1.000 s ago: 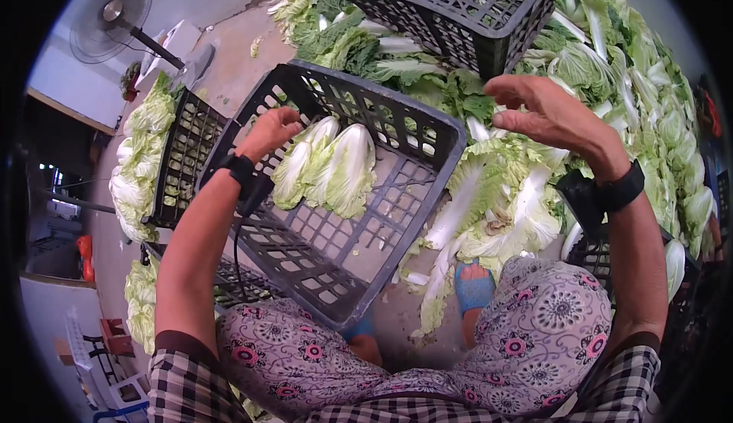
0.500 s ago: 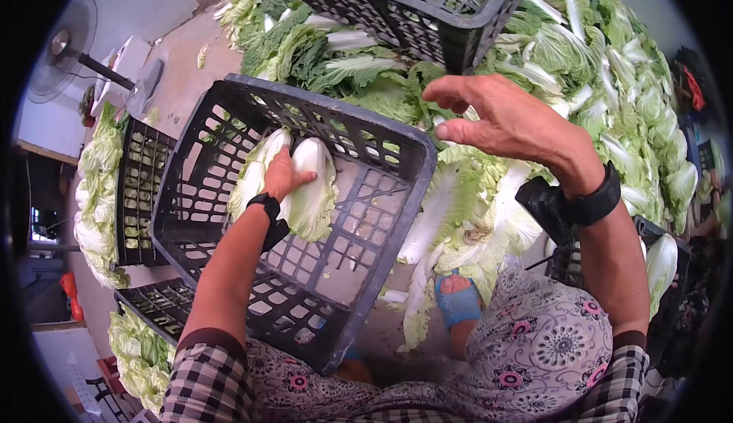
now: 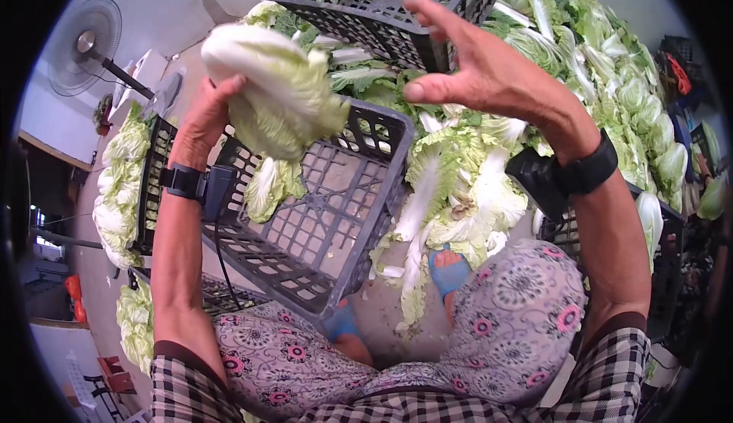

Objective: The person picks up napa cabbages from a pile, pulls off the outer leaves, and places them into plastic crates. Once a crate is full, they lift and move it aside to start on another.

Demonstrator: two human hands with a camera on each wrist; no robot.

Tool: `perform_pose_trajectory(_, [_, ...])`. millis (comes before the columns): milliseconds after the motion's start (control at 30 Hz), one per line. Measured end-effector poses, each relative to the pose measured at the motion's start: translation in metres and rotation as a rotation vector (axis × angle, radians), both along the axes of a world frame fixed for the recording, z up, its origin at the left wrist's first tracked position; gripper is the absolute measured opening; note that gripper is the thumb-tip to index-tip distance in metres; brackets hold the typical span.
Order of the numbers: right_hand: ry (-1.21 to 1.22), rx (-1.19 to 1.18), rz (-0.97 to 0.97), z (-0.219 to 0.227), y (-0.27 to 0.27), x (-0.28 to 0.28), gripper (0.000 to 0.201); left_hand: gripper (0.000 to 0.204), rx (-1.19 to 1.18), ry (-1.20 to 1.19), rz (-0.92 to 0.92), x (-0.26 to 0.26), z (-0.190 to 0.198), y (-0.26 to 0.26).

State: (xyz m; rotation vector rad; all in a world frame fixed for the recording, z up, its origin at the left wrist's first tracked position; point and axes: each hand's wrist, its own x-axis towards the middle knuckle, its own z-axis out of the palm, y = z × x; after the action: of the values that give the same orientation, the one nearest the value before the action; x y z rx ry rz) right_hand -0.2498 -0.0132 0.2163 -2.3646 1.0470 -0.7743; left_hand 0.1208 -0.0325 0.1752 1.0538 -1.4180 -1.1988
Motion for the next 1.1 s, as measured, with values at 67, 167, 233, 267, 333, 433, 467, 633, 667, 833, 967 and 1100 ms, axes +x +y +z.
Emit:
perform_pose_trajectory(67, [-0.020, -0.109, -0.001, 0.016, 0.008, 0.002, 0.113, 0.063, -0.081, 0.020, -0.028, -0.035, 0.027, 0.018])
perform_pose_trajectory(167, [-0.117, -0.121, 0.038, 0.032, 0.023, 0.003, 0.109, 0.062, -0.193, 0.053, -0.155, -0.100, 0.055, 0.051])
perform_pose_trajectory(233, [-0.308, 0.175, 0.224, 0.044, 0.044, 0.003, 0.082, 0.064, -0.211, -0.037, -0.293, -0.131, 0.076, 0.080])
perform_pose_trajectory(267, [-0.323, 0.302, 0.262, 0.051, 0.056, -0.005, 0.073, 0.065, -0.212, -0.056, -0.283, -0.140, 0.083, 0.089])
perform_pose_trajectory(333, [-0.390, 0.306, 0.134, 0.059, 0.075, -0.017, 0.066, 0.069, -0.220, -0.077, -0.278, -0.154, 0.089, 0.100])
perform_pose_trajectory(433, [-0.438, 0.234, -0.065, 0.071, 0.095, -0.068, 0.061, 0.070, -0.223, -0.100, -0.271, -0.161, 0.084, 0.094])
perform_pose_trajectory(467, [-0.440, 0.194, -0.124, 0.076, 0.101, -0.088, 0.061, 0.064, -0.181, -0.119, -0.317, -0.159, 0.087, 0.099])
perform_pose_trajectory(633, [-0.324, 0.056, -0.548, 0.105, 0.157, -0.203, 0.058, 0.045, -0.138, -0.159, -0.303, -0.140, 0.082, 0.098])
perform_pose_trajectory(667, [-0.166, -0.080, -0.647, 0.098, 0.164, -0.235, 0.055, 0.043, -0.137, -0.154, -0.290, -0.137, 0.082, 0.096])
perform_pose_trajectory(833, [0.311, -0.181, -1.111, 0.077, 0.213, -0.328, 0.059, 0.038, -0.104, -0.090, -0.240, -0.129, 0.084, 0.087])
perform_pose_trajectory(967, [0.549, -0.068, -1.445, 0.052, 0.246, -0.377, 0.058, 0.037, -0.138, -0.293, -0.191, -0.112, 0.084, 0.094])
perform_pose_trajectory(1100, [0.703, 0.146, -1.636, -0.005, 0.261, -0.420, 0.055, 0.039, -0.084, -0.420, -0.150, -0.081, 0.081, 0.115])
